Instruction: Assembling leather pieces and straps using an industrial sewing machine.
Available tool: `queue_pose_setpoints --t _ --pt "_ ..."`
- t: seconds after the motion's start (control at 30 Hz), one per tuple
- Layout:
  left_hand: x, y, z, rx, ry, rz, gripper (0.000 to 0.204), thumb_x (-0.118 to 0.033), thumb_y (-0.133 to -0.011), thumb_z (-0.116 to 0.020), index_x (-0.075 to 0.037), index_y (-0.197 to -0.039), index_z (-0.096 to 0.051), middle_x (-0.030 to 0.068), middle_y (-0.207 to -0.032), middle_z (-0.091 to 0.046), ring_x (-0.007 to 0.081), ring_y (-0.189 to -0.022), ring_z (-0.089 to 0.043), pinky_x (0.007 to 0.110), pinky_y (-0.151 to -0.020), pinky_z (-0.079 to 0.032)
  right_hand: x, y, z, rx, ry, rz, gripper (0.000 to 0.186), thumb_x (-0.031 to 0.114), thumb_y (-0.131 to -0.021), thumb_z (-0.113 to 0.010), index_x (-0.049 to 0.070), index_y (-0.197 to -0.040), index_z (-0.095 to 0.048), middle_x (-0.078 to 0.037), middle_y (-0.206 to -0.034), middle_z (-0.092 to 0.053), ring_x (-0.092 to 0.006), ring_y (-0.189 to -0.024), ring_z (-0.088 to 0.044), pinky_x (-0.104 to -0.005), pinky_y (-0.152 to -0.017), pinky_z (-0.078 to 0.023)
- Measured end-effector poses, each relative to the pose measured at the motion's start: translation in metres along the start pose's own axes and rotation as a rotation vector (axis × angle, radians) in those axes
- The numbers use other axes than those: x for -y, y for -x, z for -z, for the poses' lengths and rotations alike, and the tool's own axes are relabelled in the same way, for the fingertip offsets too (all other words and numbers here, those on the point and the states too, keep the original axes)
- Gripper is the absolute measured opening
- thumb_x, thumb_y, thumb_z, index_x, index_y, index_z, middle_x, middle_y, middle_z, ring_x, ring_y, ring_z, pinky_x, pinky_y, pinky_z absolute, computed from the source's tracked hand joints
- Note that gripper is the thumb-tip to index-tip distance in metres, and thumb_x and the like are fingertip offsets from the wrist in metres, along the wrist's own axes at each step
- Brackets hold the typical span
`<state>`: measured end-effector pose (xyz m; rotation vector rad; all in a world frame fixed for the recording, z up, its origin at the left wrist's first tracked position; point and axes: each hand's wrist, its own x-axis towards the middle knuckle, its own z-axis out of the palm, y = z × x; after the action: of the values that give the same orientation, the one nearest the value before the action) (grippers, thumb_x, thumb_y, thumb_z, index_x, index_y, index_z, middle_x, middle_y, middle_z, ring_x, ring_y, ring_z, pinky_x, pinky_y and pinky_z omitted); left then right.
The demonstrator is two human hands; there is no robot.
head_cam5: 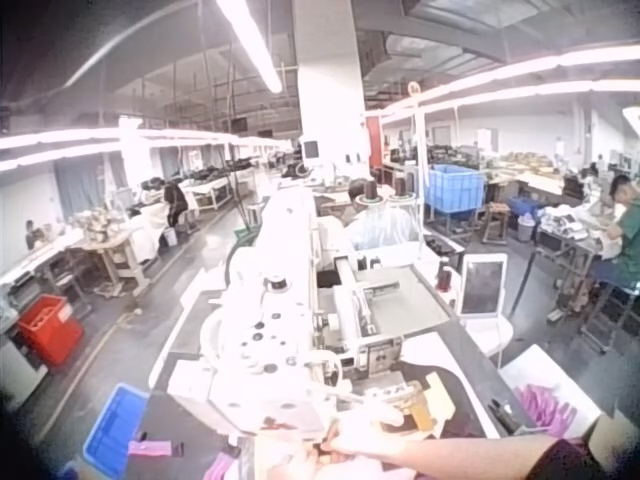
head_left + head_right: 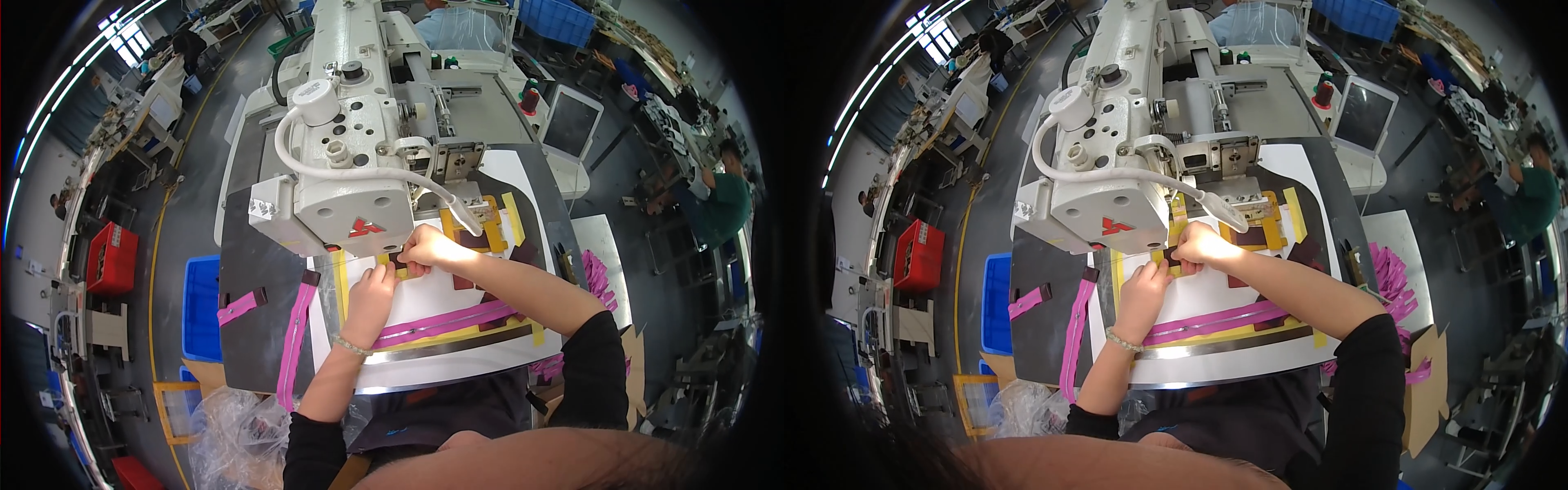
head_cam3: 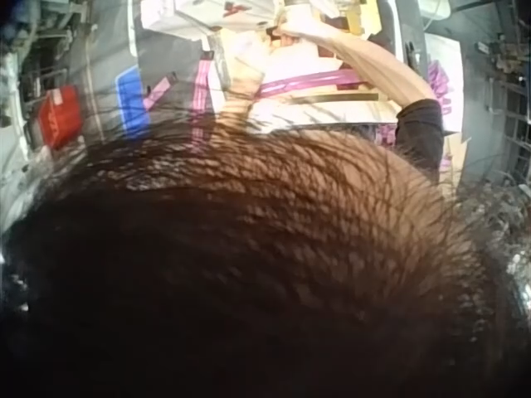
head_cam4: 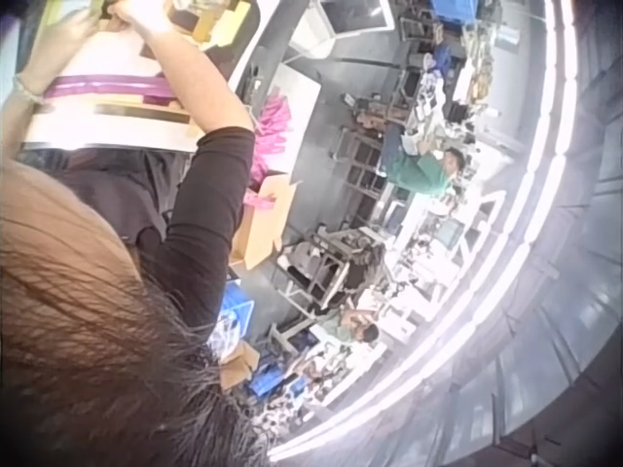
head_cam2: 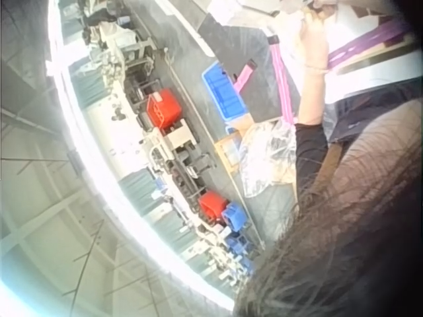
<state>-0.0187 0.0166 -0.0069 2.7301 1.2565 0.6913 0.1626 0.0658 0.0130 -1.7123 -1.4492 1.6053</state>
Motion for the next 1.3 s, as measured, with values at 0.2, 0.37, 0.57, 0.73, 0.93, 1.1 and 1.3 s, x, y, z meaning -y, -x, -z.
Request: queue_pose_setpoints --t 0.2,0.37,0.57,0.73,0.93,1.1,1.3 --pt "-0.003 -0.003 -0.003 -0.004 -0.118 -0.073 0.03 -0.015 -0.078 -0.065 0.003 -0.102 -0.062 0.006 -0.08 -0.054 0.0196 -0.074 -0.057 0.031 -0.058 -0.049 0.003 0.001 0.001 -0.005 0.06 0.035 0.021 0.012 -0.08 -0.066 -0.002 -0.065 -0.064 -0.009 -0.056 -0.062 -0.0141 -0.047 -0.059 -0.0272 -0.042 -0.047" --pt "-0.006 -0.001 -0.005 -0.046 -0.229 -0.146 0.028 -0.014 -0.08 -0.063 0.005 -0.1 -0.062 0.0057 -0.079 -0.054 0.0188 -0.074 -0.057 0.03 -0.057 -0.049 0.006 0.006 -0.002 -0.071 0.172 0.153 0.017 0.01 -0.074 -0.068 -0.003 -0.065 -0.061 -0.012 -0.054 -0.061 -0.0177 -0.045 -0.06 -0.0299 -0.044 -0.05" --pt "0.001 0.002 -0.007 -0.042 -0.186 -0.129 0.029 -0.014 -0.079 -0.064 0.004 -0.101 -0.063 0.0054 -0.082 -0.055 0.019 -0.076 -0.057 0.03 -0.057 -0.048 0.003 0.017 -0.004 -0.144 0.325 0.33 0.02 0.013 -0.074 -0.071 -0.004 -0.07 -0.061 -0.013 -0.056 -0.06 -0.0217 -0.049 -0.06 -0.0346 -0.054 -0.051" --pt "0.011 0.0 0.009 -0.045 0.118 -0.034 0.036 -0.018 -0.075 -0.07 -0.004 -0.108 -0.065 0.0065 -0.09 -0.06 0.0234 -0.086 -0.057 0.037 -0.08 -0.046 -0.031 0.03 -0.003 -0.296 0.437 0.7 0.015 0.012 -0.075 -0.069 0.0 -0.082 -0.064 -0.011 -0.081 -0.064 -0.0231 -0.067 -0.062 -0.0332 -0.062 -0.05" --pt "0.026 0.001 0.007 -0.044 0.218 -0.102 0.038 -0.014 -0.074 -0.072 -0.003 -0.109 -0.065 0.0086 -0.116 -0.063 0.0239 -0.107 -0.057 0.036 -0.091 -0.042 -0.042 0.04 0.012 -0.255 0.894 1.212 0.037 0.014 -0.075 -0.07 0.006 -0.11 -0.063 -0.005 -0.11 -0.062 -0.0187 -0.099 -0.058 -0.0345 -0.085 -0.043" --pt "0.034 0.001 0.006 -0.021 0.298 -0.13 0.039 -0.014 -0.073 -0.073 -0.002 -0.109 -0.065 0.0092 -0.116 -0.063 0.0241 -0.11 -0.057 0.036 -0.093 -0.042 -0.043 0.038 0.017 -0.242 0.909 1.202 0.036 0.015 -0.075 -0.069 0.006 -0.11 -0.063 -0.004 -0.116 -0.062 -0.0185 -0.101 -0.057 -0.0353 -0.086 -0.042" --pt "0.032 -0.003 0.011 0.004 0.295 -0.135 0.038 -0.013 -0.073 -0.073 -0.002 -0.109 -0.065 0.0098 -0.116 -0.064 0.0244 -0.11 -0.058 0.037 -0.094 -0.043 -0.041 0.033 0.022 -0.234 0.959 1.195 0.035 0.017 -0.074 -0.067 0.01 -0.107 -0.063 -0.001 -0.117 -0.061 -0.0162 -0.101 -0.056 -0.0338 -0.081 -0.04"
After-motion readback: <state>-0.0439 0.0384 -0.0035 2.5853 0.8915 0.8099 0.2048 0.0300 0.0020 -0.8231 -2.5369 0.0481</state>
